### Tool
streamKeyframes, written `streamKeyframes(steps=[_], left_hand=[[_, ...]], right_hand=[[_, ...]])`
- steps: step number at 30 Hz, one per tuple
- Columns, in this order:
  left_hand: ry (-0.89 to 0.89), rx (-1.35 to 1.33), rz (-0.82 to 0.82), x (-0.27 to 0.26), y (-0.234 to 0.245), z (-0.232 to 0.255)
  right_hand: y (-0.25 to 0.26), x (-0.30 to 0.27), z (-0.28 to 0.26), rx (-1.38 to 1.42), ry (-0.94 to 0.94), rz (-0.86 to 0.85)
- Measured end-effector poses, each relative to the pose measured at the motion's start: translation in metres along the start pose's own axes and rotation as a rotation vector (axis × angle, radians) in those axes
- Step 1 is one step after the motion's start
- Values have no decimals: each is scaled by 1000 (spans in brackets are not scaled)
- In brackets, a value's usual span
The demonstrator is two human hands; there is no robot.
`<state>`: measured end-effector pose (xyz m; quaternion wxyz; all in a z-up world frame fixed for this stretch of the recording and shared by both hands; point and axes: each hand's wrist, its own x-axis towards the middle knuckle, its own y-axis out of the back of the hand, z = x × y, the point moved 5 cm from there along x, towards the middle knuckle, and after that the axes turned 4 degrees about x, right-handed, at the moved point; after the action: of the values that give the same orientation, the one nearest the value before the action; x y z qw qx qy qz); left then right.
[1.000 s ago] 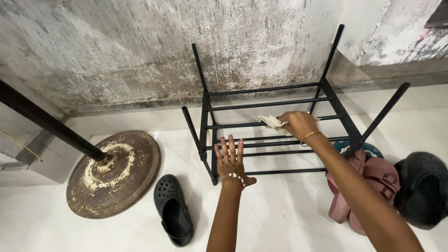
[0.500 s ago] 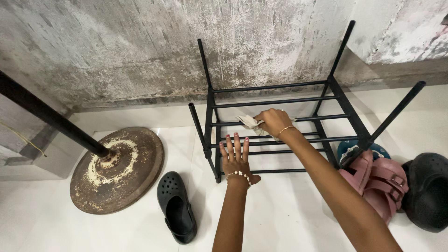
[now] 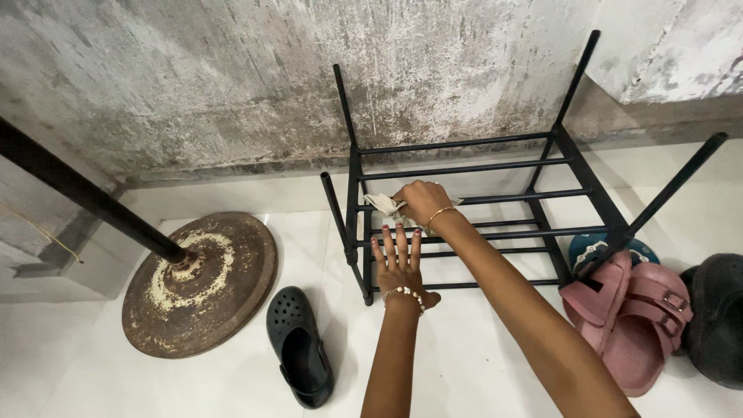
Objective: The person wipes the bars of a black metal shoe rack with a white cloth. They systematically clean the horizontal and vertical bars of the rack, which is positioned against a wall.
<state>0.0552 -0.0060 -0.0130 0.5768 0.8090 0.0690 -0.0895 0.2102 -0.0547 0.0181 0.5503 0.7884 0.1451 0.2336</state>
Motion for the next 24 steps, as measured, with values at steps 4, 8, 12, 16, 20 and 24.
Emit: streamKeyframes(steps=[4,8,12,16,20,24], left_hand=[[-9,-13,-15,0,-1,0],[-8,0,-16,-1,0,0],[-10,8,-37,1,-1,0],[-23,15,-15,0,-2,0],[-35,-23,21,-3,-1,-3],[-48,-111,111,-9,1,-6]], right_hand=[[-3,9,-10,-11,30,-16],[-11,21,-25,-37,-17,-90],[-16,29,-36,-38,-10,-28],[-10,23,-35,-51,-23,-64],[0,6,-32,29,-44,-45],[4,-3,-21,34,-91,-59]])
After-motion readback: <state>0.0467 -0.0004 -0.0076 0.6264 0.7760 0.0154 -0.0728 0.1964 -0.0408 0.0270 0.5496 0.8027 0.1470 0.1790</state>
